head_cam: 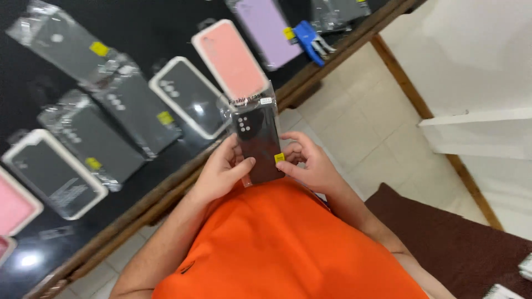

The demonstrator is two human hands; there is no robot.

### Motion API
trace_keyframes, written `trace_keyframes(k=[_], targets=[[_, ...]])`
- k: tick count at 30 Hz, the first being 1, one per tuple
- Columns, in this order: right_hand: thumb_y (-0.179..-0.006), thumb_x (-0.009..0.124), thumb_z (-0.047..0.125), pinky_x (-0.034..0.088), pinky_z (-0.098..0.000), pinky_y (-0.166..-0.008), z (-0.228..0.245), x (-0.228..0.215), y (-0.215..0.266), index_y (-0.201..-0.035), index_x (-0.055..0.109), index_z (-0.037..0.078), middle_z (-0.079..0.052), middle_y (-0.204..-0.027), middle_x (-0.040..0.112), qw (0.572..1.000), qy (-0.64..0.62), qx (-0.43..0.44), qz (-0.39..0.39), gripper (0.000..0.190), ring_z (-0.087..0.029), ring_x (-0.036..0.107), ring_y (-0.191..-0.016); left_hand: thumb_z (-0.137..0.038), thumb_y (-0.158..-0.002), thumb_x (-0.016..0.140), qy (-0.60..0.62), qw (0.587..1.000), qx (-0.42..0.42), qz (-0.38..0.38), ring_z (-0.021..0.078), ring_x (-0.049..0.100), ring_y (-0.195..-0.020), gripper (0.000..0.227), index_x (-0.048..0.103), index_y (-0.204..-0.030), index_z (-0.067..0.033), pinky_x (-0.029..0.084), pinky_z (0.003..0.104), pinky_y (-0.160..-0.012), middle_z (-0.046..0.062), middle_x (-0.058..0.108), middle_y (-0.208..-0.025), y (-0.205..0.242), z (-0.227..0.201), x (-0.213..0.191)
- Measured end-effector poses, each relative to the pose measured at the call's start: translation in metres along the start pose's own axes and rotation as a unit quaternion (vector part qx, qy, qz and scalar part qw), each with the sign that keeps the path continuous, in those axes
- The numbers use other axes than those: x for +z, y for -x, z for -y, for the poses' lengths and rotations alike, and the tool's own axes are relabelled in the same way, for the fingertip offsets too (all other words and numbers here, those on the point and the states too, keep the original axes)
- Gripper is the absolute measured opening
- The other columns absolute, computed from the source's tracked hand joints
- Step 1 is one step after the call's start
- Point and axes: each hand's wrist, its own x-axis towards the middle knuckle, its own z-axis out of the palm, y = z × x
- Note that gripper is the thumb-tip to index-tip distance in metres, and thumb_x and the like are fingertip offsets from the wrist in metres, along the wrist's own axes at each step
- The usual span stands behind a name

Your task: Sorting through a variety of phone cases and organizing them on a table or hanging them on a display rack.

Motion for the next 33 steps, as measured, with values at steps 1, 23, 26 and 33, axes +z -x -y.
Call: trace_keyframes(k=[1, 23, 26, 33], targets=[[-0.102, 0.091, 0.012, 0.064, -0.0365, -0.083, -0.006, -0.02, 0.007, -0.158, 0.053, 0.001, -0.014, -0.102, 0.08, 1.0, 0.006, 0.0, 0.001, 0.068, -0.02, 0.076, -0.087, -0.001, -0.108, 0.069, 0.004, 1.0, 0.004, 0.0, 0.0269, 0.084, -0.06, 0.032, 0.061, -0.139, 0.0019, 0.073, 0.04, -0.066, 0.019, 0.078, -0.097, -0.011, 0.007, 0.019], [-0.105, 0.088, 0.021, 0.062, -0.0343, -0.092, -0.042, -0.28, -0.002, -0.162, 0.059, 0.004, -0.011, -0.11, 0.082, 0.999, -0.018, 0.028, 0.022, 0.066, -0.017, 0.075, -0.097, -0.008, -0.112, 0.073, 0.017, 0.998, -0.006, -0.062, 0.0185, 0.077, -0.082, 0.022, 0.067, -0.132, 0.0011, 0.069, 0.039, -0.079, 0.017, 0.083, -0.104, -0.198, 0.02, 0.173], [-0.104, 0.089, 0.021, 0.062, -0.0349, -0.091, -0.04, -0.3, -0.02, -0.161, 0.06, 0.004, -0.012, -0.111, 0.083, 0.999, -0.012, 0.03, 0.009, 0.067, -0.018, 0.076, -0.097, -0.006, -0.113, 0.072, 0.03, 0.998, -0.007, -0.052, 0.0184, 0.077, -0.088, 0.022, 0.069, -0.133, 0.0013, 0.07, 0.04, -0.085, 0.017, 0.085, -0.107, -0.228, 0.004, 0.168], [-0.106, 0.087, 0.02, 0.062, -0.0356, -0.09, -0.021, -0.34, -0.075, -0.158, 0.063, 0.003, -0.011, -0.111, 0.083, 0.998, -0.011, -0.001, -0.061, 0.06, -0.019, 0.075, -0.096, 0.001, -0.109, 0.075, 0.004, 0.998, 0.059, -0.007, 0.02, 0.076, -0.106, 0.04, 0.061, -0.147, 0.0015, 0.07, 0.045, -0.095, 0.018, 0.083, -0.121, -0.328, 0.001, 0.13]])
